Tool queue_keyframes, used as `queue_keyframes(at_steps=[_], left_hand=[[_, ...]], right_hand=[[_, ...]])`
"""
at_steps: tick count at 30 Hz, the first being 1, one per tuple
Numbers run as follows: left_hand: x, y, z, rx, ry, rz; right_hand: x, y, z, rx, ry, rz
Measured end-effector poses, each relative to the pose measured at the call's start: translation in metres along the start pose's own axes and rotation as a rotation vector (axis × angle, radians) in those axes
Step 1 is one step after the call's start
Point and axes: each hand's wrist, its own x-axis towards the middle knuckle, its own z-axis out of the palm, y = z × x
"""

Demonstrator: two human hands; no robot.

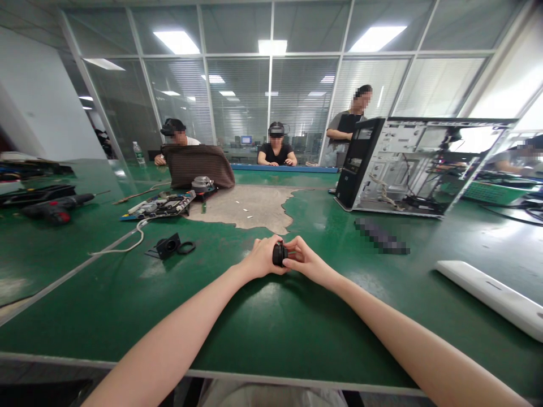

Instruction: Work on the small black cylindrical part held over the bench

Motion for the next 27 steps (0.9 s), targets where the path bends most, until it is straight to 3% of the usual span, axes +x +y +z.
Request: queue_keyframes(at_steps=[7,11,16,27], left_hand=[[0.0005,0.002,-0.0004,0.008,-0.005,-0.007],[0.0006,0.0035,-0.0015,0.005,-0.007,-0.016],[0.0004,0.0044,-0.0021,0.004,-0.016,-0.036],[0.001,0.0025,-0.0001,0.004,-0.013,-0.029]], right_hand=[[0.0043,0.0064,0.0017,-0.033,0.125,0.073],[0.0048,0.0077,-0.0002,-0.033,0.108,0.09],[0.0007,0.002,-0.0004,-0.023,0.039,-0.002],[0.0061,0.0092,0.0003,-0.057,0.142,0.084]])
